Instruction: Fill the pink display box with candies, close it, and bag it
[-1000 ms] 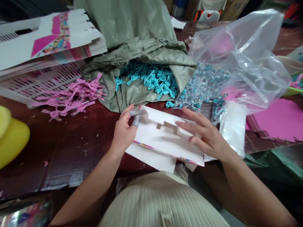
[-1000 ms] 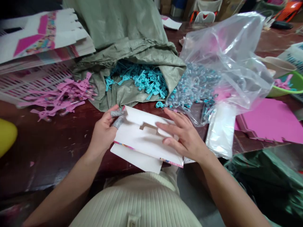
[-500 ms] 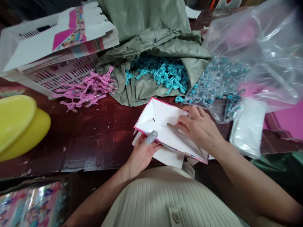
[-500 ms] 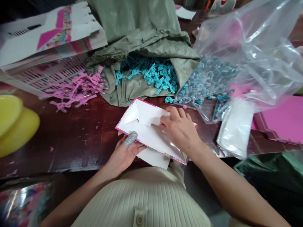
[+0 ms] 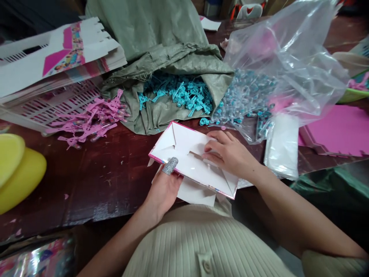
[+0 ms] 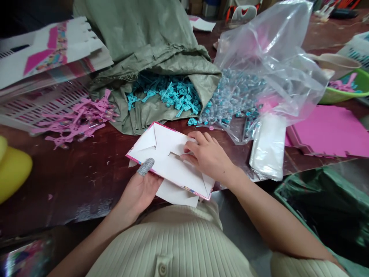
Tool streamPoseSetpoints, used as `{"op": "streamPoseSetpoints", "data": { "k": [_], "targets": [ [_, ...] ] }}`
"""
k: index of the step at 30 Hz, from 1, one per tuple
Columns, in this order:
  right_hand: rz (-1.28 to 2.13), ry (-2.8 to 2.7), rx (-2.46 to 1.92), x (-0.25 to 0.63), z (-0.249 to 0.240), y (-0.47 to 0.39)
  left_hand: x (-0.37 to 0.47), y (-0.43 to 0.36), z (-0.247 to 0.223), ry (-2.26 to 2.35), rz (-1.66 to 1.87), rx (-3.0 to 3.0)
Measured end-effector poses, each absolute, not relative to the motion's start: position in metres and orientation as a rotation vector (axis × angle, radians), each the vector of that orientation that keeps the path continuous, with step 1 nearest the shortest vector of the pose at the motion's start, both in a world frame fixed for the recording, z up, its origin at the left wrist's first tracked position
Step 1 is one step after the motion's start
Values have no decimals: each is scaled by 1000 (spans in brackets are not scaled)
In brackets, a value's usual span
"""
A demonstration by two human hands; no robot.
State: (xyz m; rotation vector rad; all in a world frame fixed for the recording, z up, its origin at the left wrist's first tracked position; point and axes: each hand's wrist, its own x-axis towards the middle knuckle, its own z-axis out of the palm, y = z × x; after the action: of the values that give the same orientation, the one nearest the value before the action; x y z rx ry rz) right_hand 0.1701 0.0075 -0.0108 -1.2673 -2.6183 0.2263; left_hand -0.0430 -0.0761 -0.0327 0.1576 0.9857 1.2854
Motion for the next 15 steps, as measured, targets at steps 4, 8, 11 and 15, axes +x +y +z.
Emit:
{"op": "streamPoseSetpoints", "data": {
  "k": [4,8,11,15],
  "targets": [
    [239,-2548,-1364,163,-2,8,-46,-84,-29,1023,1156,125],
    [33,-2439,-1670,135,3,5,-42,-86,-22,990,1242,204],
    [-3,-2456,-1689,124,1,6,-38,-87,-25,985,1261,222],
    [266,-2472,-1553,141,11,14,-42,-86,-30,1021,1244,260]
  ]
}}
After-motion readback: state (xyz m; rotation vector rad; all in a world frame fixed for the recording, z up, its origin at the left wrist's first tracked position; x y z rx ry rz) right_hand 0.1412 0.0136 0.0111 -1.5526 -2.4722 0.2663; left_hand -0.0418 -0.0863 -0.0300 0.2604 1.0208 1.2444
